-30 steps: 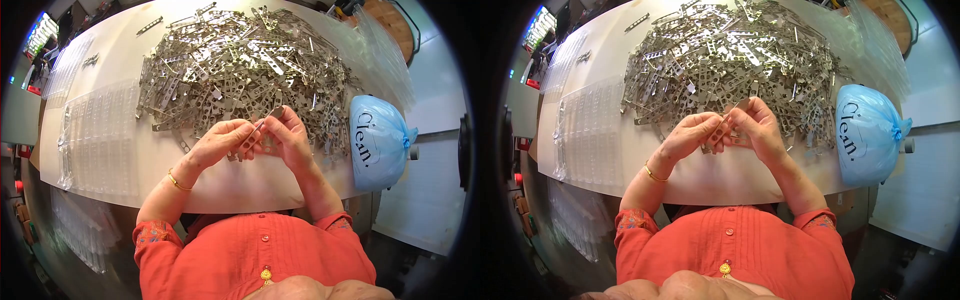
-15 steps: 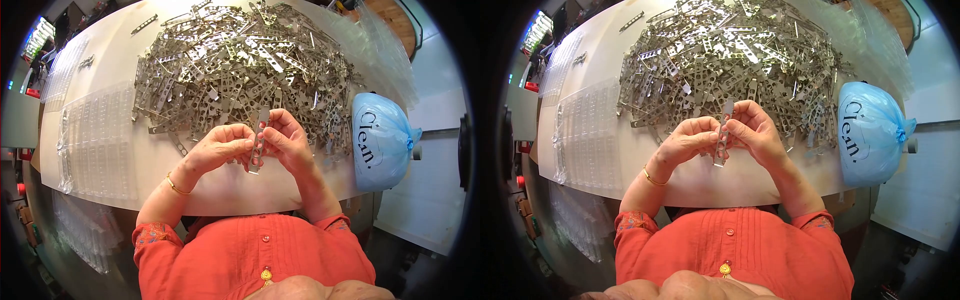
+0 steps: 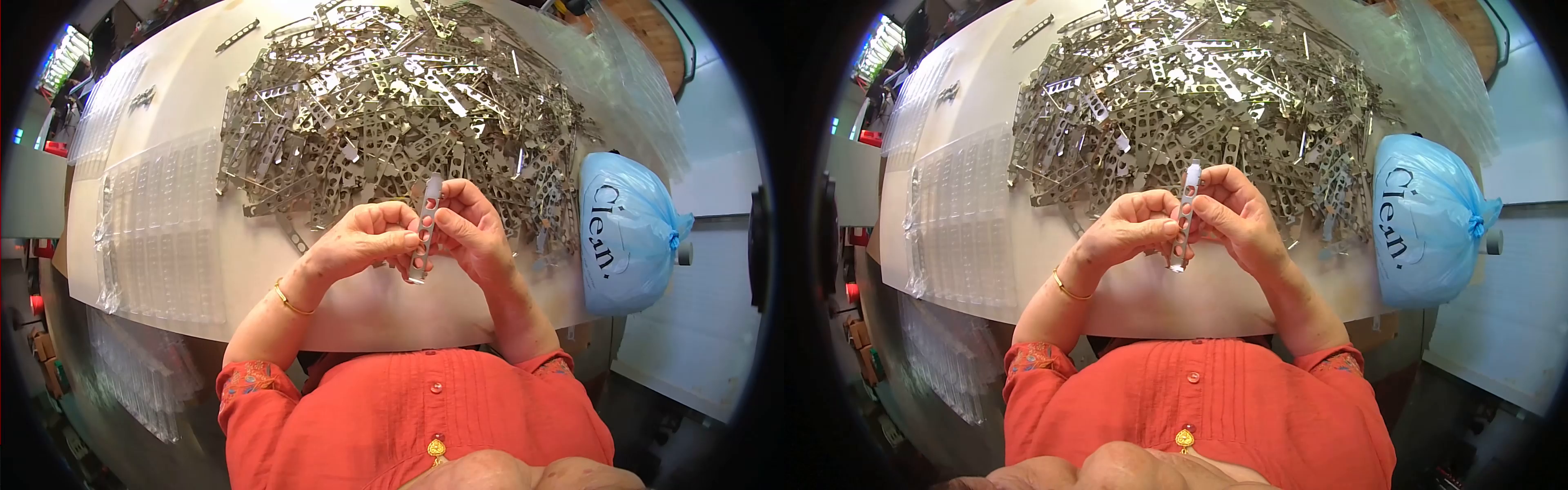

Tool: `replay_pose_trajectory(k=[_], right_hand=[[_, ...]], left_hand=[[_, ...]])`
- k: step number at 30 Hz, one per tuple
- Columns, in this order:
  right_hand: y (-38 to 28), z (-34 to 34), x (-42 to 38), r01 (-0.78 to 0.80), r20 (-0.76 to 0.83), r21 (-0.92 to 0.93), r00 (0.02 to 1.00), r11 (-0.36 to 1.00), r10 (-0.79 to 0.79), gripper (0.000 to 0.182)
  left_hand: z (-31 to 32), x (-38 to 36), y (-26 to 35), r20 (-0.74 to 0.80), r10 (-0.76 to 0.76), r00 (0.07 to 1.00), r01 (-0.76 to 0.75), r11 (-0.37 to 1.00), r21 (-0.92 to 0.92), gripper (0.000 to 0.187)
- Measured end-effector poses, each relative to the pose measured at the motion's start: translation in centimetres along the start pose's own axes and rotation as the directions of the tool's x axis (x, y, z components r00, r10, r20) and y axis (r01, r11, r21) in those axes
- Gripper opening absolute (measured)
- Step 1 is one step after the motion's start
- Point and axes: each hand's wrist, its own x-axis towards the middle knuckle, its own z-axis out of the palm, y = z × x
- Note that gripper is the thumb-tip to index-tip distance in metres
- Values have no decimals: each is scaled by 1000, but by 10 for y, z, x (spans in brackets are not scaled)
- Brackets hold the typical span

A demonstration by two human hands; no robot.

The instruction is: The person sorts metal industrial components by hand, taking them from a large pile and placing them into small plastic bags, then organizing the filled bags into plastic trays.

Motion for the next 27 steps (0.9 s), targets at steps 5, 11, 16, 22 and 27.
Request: replay_pose_trajectory(k=[5,11,16,22,27], right_hand=[[-2,5,-1,-13,-8,62,1000,998,14,26],[4,5,-1,68,-59,-103,995,992,-75,28],[7,-3,-1,124,6,-57,992,991,-124,27],[8,0,0,142,123,54,981,988,-148,33],[9,0,-1,101,134,69,985,993,-109,37]], left_hand=[[-4,-1,-1,14,-2,1000,2,1000,8,15],[-9,0,-5,9,13,1000,-14,999,31,18],[-3,-3,-1,21,56,998,-57,997,49,17],[-5,-5,0,85,51,995,-55,998,42,16],[13,-8,6,-101,139,985,-104,952,289,23]])
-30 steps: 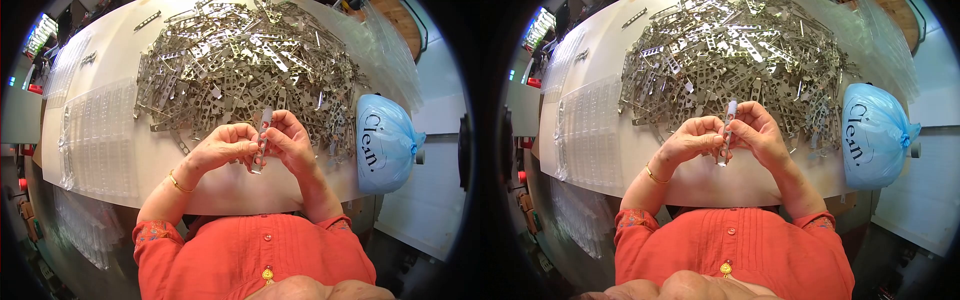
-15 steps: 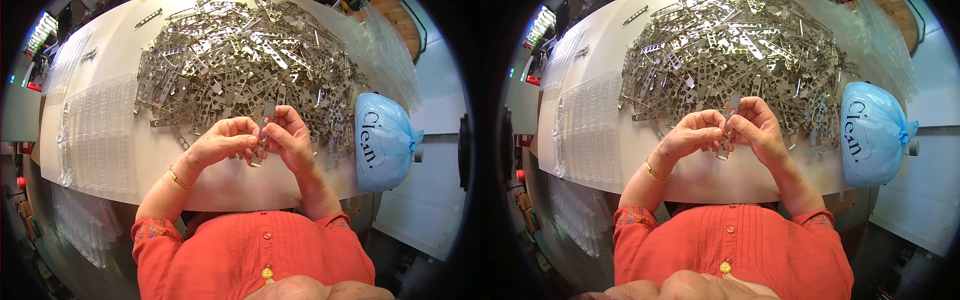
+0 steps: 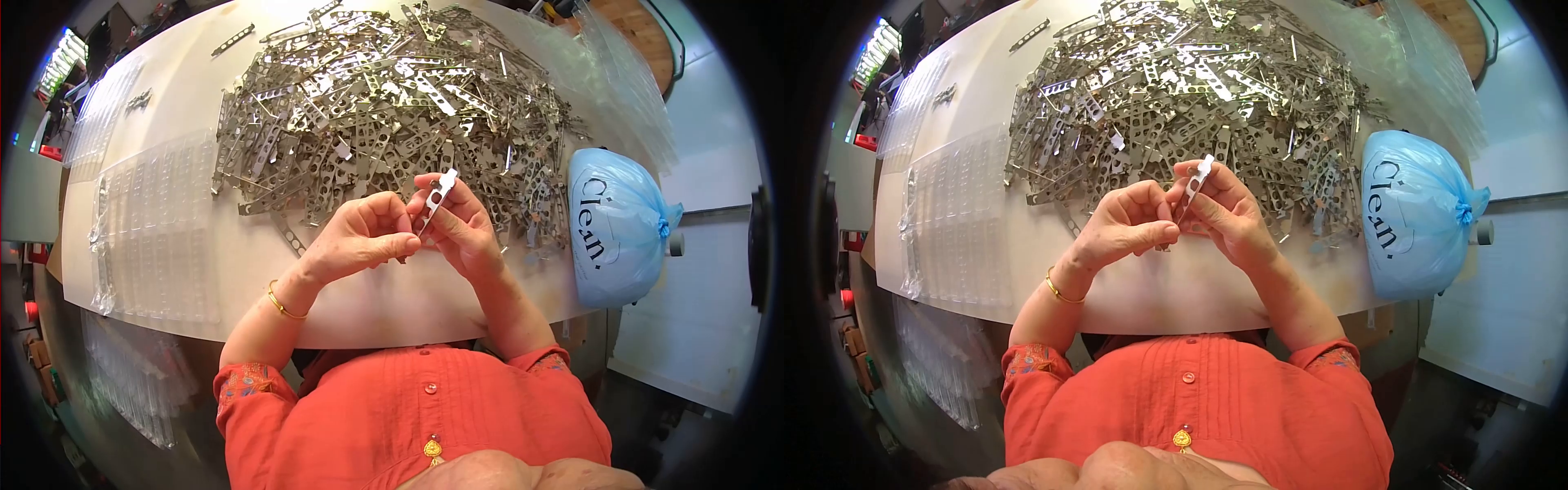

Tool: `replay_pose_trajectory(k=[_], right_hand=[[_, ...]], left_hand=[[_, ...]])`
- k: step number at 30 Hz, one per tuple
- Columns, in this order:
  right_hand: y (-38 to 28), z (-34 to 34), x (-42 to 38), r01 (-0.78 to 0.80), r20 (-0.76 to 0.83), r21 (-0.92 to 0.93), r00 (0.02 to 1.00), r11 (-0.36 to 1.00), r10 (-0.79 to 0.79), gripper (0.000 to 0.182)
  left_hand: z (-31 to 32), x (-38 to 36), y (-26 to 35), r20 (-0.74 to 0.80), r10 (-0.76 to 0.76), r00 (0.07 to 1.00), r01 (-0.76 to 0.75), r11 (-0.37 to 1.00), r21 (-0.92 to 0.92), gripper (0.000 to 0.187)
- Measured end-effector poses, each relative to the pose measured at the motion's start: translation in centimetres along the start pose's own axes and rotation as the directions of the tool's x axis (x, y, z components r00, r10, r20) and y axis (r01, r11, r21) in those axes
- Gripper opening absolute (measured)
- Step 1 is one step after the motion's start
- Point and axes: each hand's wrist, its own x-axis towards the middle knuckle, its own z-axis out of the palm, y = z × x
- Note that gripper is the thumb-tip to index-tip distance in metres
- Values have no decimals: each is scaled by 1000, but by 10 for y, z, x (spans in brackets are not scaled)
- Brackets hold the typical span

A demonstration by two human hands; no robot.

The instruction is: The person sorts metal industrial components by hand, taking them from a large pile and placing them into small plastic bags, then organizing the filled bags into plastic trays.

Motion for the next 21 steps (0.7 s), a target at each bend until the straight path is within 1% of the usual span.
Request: replay_pose_trajectory(k=[1,3,5,6,8,10,11,12,14,15,16,18,20,21], right_hand=[[0,1,0,-2,-13,10,1000,1000,2,36],[2,2,1,-7,-22,20,1000,1000,8,35],[4,-1,1,-15,-13,84,1000,996,16,34],[4,-2,1,-18,-10,84,1000,996,19,34],[6,-3,1,4,-65,-14,998,1000,-5,28],[8,-9,1,2,-17,-12,1000,1000,-2,24],[8,-11,2,6,23,-18,1000,1000,-5,21],[8,-10,2,0,38,-3,999,1000,0,21],[8,-3,1,5,-42,-35,999,999,-7,19],[7,0,1,8,-63,-40,998,999,-11,21],[9,-1,0,-6,-38,-35,999,999,5,21],[8,-1,0,-27,-11,-14,1000,1000,27,18],[12,-8,1,40,1,-17,999,999,-40,12],[14,-7,3,73,-24,20,997,997,-73,13]], left_hand=[[1,2,-6,6,67,998,-67,998,-18,24],[1,0,-3,2,68,998,-68,998,-1,23],[0,0,-1,-5,68,998,-67,998,14,22],[-1,0,-1,-6,36,999,-36,999,38,20],[-2,-1,-1,-22,4,1000,-2,998,66,18],[2,0,-1,-31,-12,999,12,1000,4,17],[1,-1,0,-14,-32,999,33,998,47,16],[0,-1,-1,-34,-36,999,37,998,54,16],[-2,-1,-5,41,-44,998,42,998,54,15],[-2,-1,-5,48,-34,998,31,997,69,16],[-3,-2,-6,25,-45,999,43,996,77,16],[-3,-2,-6,78,-12,997,8,999,50,18],[-3,-4,0,64,-12,998,10,999,40,19],[-5,-4,3,45,22,999,-26,994,106,19]])
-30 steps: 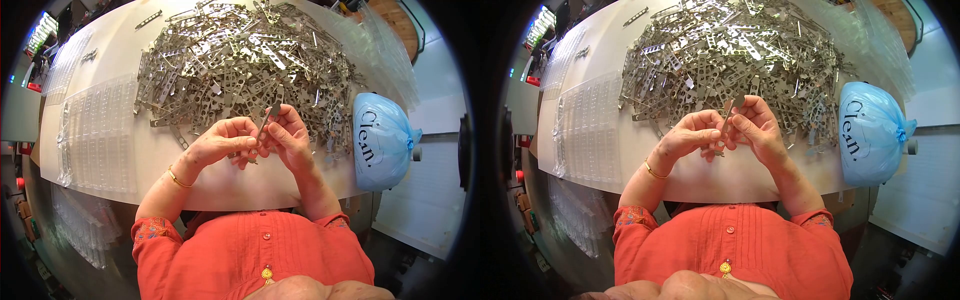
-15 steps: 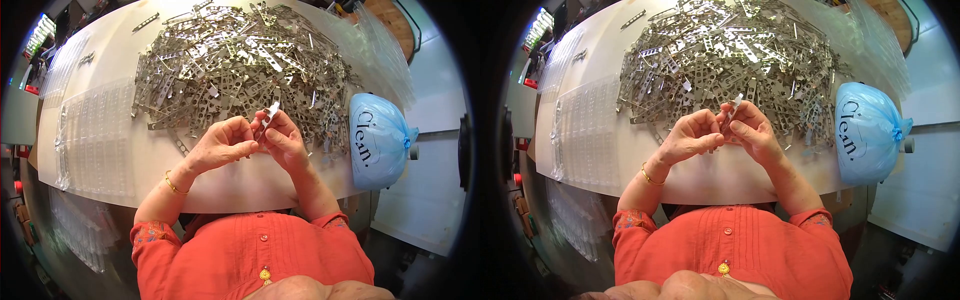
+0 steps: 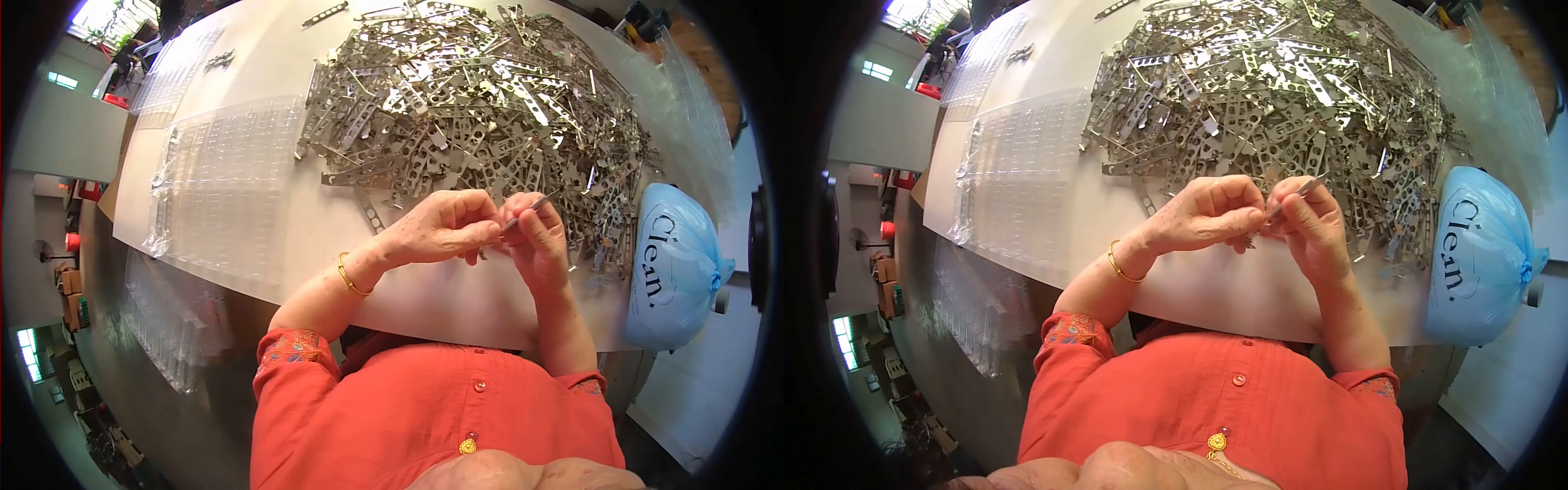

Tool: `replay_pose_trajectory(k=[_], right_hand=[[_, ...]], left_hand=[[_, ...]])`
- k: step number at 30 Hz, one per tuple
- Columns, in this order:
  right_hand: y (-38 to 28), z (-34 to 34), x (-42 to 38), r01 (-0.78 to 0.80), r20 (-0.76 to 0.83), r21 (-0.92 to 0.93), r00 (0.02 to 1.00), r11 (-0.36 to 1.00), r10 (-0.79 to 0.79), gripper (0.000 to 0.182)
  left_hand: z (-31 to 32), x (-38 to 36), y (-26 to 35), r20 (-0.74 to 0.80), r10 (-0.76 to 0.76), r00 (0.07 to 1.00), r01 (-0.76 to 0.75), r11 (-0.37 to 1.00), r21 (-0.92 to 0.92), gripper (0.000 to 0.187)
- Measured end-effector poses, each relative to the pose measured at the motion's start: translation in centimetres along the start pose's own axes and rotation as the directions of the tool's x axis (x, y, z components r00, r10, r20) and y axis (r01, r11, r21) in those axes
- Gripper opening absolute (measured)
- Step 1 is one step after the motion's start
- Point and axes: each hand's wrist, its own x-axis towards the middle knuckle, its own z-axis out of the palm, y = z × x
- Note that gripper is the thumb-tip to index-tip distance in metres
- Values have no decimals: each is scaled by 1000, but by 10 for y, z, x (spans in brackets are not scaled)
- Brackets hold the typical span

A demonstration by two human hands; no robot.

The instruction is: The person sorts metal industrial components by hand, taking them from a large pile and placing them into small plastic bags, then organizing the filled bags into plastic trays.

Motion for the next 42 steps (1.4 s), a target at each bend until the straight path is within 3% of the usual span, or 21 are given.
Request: replay_pose_trajectory(k=[2,3,6,7,9,11,15,17,21,24,26,27,29,30,31,33,35,37,38,42], right_hand=[[-1,1,2,35,-26,42,999,998,-34,14],[-3,0,3,43,-36,94,999,995,-40,16],[-8,-2,4,48,-40,165,998,985,-42,20],[-10,-3,3,43,-26,177,999,983,-39,21],[-11,-1,2,42,-33,171,999,984,-37,22],[-11,-2,1,8,-31,163,1000,987,-3,22],[-9,-4,0,12,-3,193,1000,981,-12,21],[-9,-4,0,-4,-12,199,1000,980,6,20],[-7,-5,0,-8,17,185,1000,983,5,20],[-7,-2,-1,-1,-12,149,1000,989,3,21],[-7,-1,0,-10,-34,123,999,992,15,20],[-6,-2,1,-2,-31,114,1000,993,5,20],[-7,-6,5,-21,-36,32,999,999,22,18],[-10,-5,9,-21,-21,43,1000,999,22,16],[-13,-2,13,-7,-21,26,1000,1000,8,16],[-22,5,21,27,-49,6,998,1000,-27,15],[-33,14,28,52,-85,-9,995,999,-53,14],[-48,23,36,18,-183,-159,982,987,-47,13],[-51,25,40,51,-194,-270,975,961,-106,13],[-62,25,52,56,-192,-387,971,920,-140,14]], left_hand=[[-3,-1,8,-98,25,995,-18,997,73,18],[-5,1,11,-187,136,973,-115,986,117,14],[-31,-7,25,-415,266,870,-108,924,367,10],[-40,-11,28,-464,325,824,-98,889,448,9],[-53,-18,29,-567,383,729,76,778,624,6],[-61,-26,29,-450,519,727,233,430,872,13],[-66,-34,14,-421,454,785,312,298,902,13],[-67,-35,10,-382,516,767,329,197,924,16],[-67,-33,10,-375,499,781,353,143,925,16],[-76,-32,14,-266,563,783,293,44,955,17],[-79,-30,22,-242,623,744,173,170,970,10],[-75,-25,29,-234,632,739,165,168,972,10],[-64,-14,46,-481,491,727,22,683,730,7],[-55,-8,59,-463,452,762,-143,816,561,8],[-51,0,62,-450,466,762,-164,811,561,8],[-39,16,64,-500,268,823,-270,960,71,6],[-37,35,44,-439,220,871,-347,908,-235,5],[-30,48,29,-438,100,893,-301,857,-419,5],[-30,52,22,-412,79,908,-276,852,-444,8],[-24,59,14,-370,38,928,-245,812,-530,12]])
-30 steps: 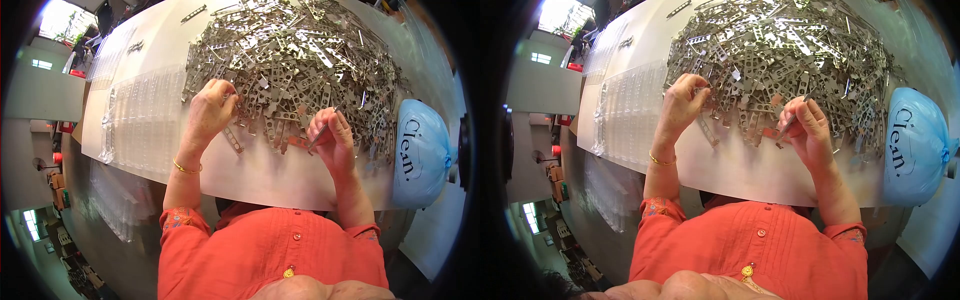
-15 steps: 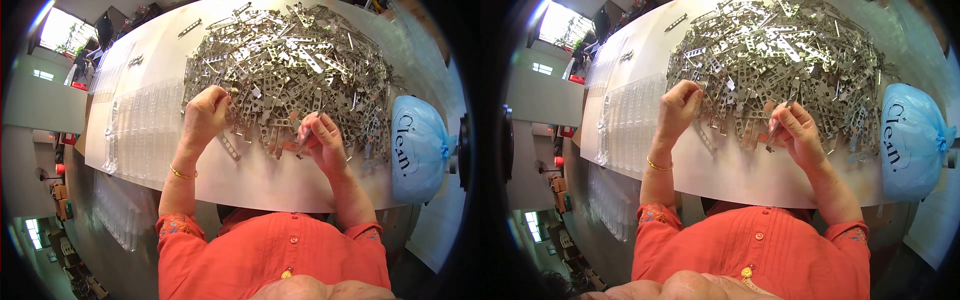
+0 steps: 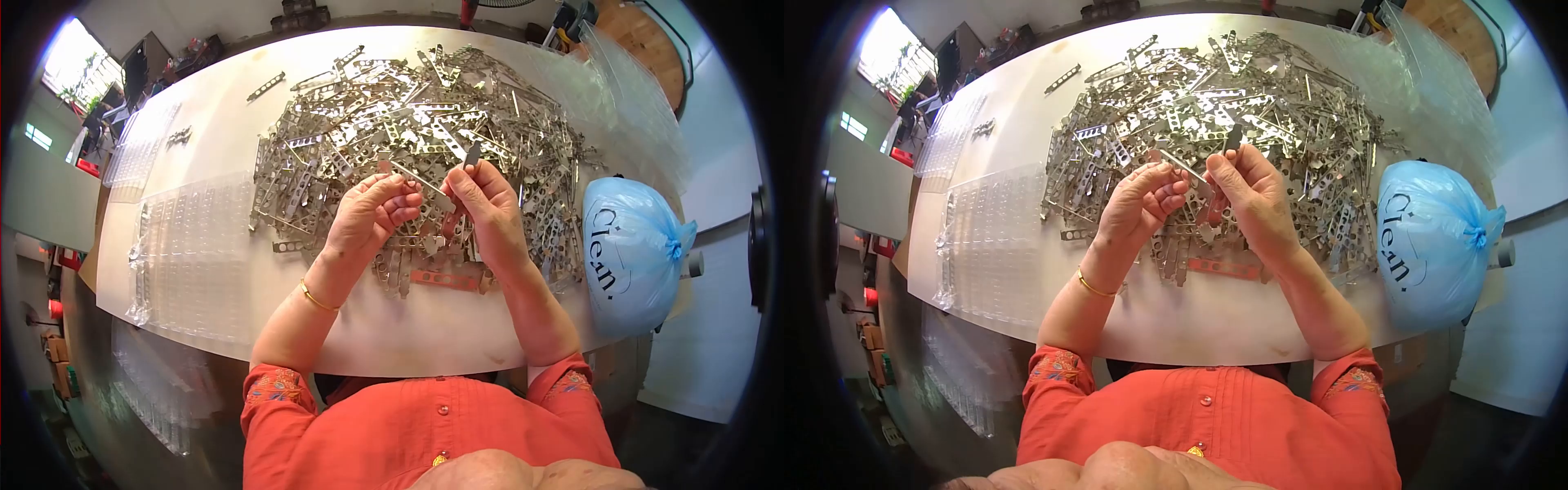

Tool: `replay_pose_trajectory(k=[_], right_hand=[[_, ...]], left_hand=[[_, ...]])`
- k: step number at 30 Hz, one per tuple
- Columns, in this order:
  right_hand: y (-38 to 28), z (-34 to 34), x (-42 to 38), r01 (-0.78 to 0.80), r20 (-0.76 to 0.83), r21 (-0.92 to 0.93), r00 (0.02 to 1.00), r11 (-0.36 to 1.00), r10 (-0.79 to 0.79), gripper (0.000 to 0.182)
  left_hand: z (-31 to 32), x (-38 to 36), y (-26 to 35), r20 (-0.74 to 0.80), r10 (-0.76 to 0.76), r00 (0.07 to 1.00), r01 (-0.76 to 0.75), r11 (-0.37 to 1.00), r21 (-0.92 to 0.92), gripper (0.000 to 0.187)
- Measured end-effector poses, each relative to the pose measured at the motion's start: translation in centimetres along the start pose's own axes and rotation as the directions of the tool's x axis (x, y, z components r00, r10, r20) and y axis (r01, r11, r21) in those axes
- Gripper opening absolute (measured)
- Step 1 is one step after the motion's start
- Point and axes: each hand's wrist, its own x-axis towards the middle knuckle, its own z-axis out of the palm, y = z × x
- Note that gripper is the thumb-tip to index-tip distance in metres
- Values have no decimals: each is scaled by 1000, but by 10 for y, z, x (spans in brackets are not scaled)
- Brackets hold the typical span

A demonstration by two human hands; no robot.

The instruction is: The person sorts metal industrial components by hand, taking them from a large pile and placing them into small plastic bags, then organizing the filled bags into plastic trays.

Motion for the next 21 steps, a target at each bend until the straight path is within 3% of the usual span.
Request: replay_pose_trajectory(k=[3,10,15,21], right_hand=[[2,-5,6,64,-4,-91,998,994,-65,14],[2,-11,11,33,-80,-113,996,993,-42,13],[5,-4,7,-36,29,-137,999,990,40,11],[6,1,3,5,-42,-182,999,983,-12,13]], left_hand=[[-7,-1,-4,-33,-2,999,0,998,-66,12],[-18,2,-8,-84,31,996,-42,989,-141,8],[-17,2,-8,-60,65,996,-75,982,-175,8],[-13,-2,-13,-52,47,998,-55,984,-171,9]])
